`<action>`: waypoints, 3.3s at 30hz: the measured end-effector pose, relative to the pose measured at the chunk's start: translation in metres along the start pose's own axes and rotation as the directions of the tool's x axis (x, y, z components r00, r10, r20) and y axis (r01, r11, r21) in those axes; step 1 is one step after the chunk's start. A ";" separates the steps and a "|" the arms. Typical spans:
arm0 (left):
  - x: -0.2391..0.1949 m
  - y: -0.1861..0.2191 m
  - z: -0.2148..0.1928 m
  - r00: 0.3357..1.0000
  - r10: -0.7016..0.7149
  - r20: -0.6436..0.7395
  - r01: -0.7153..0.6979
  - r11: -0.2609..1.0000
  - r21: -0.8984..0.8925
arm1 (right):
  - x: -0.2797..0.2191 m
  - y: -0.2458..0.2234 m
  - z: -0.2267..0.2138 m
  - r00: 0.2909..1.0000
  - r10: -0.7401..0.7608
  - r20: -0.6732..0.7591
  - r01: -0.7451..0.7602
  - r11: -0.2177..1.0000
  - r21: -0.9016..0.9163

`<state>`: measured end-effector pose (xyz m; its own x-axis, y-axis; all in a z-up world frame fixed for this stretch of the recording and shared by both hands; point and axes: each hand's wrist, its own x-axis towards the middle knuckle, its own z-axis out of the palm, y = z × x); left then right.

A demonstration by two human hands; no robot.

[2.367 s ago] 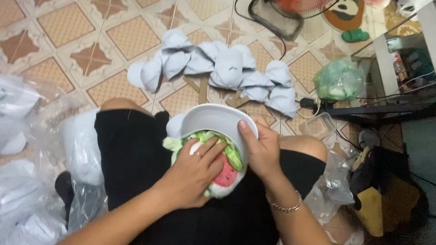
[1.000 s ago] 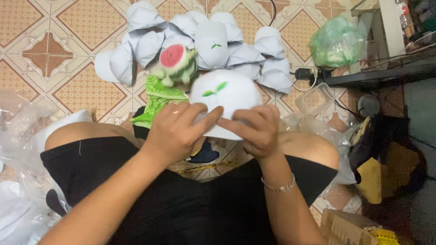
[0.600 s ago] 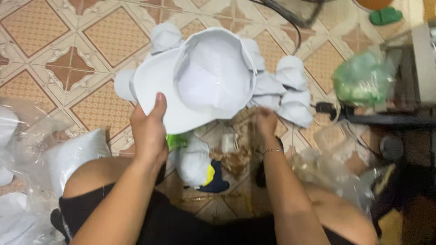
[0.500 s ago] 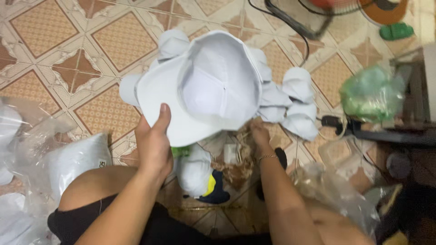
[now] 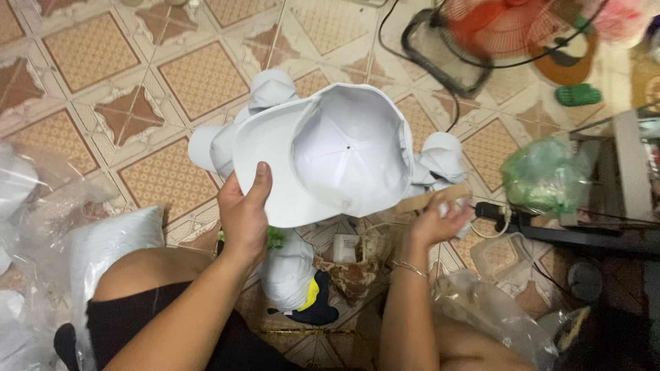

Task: The person sits on the floor and stuffs white baseball caps with a watermelon-shaped plush toy and a brown cloth. They use a hairdryer to blow air into the caps, then spray them with a can, and repeat the stuffing process.

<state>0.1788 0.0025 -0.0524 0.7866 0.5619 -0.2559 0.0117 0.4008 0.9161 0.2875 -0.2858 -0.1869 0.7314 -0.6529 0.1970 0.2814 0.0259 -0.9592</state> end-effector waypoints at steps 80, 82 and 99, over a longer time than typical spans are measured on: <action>-0.208 -0.032 -0.109 0.855 -0.194 0.481 0.174 0.981 0.087 | -0.176 -0.246 -0.099 0.431 0.508 0.746 -0.283 0.861 -0.423; -0.206 -0.029 -0.108 0.858 -0.162 0.487 0.151 0.987 0.063 | -0.174 -0.253 -0.101 0.411 0.416 0.811 -0.351 0.894 -0.280; -0.208 -0.028 -0.104 0.904 -0.120 0.411 0.120 0.992 0.026 | -0.192 -0.256 -0.106 0.409 0.270 0.872 -0.140 0.962 -0.232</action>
<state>-0.0491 -0.0507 -0.0567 0.9631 0.1625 -0.2146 0.1221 0.4465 0.8864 0.0090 -0.2476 -0.0008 0.9164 0.4002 -0.0017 0.0241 -0.0596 -0.9979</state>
